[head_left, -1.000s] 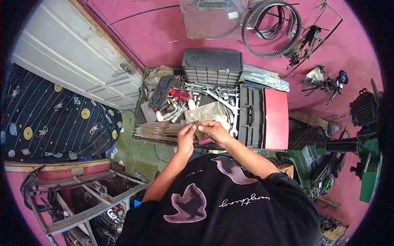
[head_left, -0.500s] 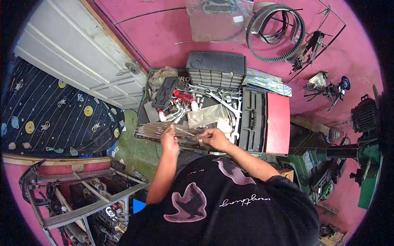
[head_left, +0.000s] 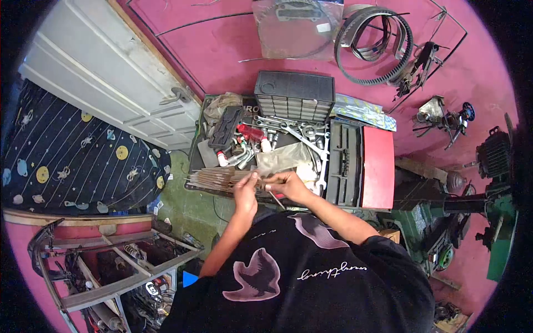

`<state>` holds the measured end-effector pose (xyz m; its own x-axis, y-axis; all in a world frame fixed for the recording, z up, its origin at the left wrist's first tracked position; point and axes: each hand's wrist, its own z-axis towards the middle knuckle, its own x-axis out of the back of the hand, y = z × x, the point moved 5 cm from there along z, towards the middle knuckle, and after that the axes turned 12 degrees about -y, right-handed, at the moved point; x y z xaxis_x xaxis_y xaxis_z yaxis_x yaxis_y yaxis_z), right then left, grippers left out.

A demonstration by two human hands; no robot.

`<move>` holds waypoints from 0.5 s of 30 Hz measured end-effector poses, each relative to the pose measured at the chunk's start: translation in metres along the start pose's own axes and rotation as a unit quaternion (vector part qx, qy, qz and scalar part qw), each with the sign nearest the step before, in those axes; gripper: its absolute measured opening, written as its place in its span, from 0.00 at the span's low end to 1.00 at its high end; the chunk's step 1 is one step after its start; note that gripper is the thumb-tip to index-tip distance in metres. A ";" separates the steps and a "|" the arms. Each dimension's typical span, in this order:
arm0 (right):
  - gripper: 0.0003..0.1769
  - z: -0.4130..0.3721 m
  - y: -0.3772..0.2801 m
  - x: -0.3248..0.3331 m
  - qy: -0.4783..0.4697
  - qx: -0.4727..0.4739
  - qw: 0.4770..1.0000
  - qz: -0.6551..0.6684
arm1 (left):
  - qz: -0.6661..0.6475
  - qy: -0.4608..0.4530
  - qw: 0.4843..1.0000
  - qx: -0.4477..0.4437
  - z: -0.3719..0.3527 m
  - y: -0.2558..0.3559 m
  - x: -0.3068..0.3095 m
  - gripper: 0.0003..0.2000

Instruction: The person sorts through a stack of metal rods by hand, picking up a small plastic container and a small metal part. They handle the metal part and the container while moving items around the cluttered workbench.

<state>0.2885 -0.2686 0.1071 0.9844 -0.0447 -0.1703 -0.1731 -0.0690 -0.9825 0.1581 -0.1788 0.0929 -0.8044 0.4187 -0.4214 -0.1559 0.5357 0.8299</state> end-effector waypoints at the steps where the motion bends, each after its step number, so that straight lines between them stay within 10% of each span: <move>1: 0.10 0.000 0.013 0.000 -0.022 -0.050 0.998 0.009 | -0.001 0.035 0.999 0.007 0.005 0.000 0.016 0.08; 6: 0.08 -0.024 0.017 0.026 -0.038 -0.078 0.962 -0.257 | -0.074 0.146 0.986 -0.028 0.020 0.036 0.088 0.11; 9: 0.10 -0.048 0.022 0.072 -0.001 -0.162 0.969 -0.187 | -0.083 0.161 0.981 -0.067 0.016 0.061 0.106 0.12; 15: 0.10 -0.111 0.014 0.157 0.069 -0.328 0.867 -0.368 | 0.116 0.095 0.980 -0.133 0.026 0.042 0.112 0.12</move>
<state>0.4368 -0.3874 0.0749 0.8304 0.1372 0.5400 0.4754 -0.6801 -0.5582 0.0765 -0.0908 0.0714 -0.9241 0.3489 -0.1560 -0.0803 0.2220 0.9717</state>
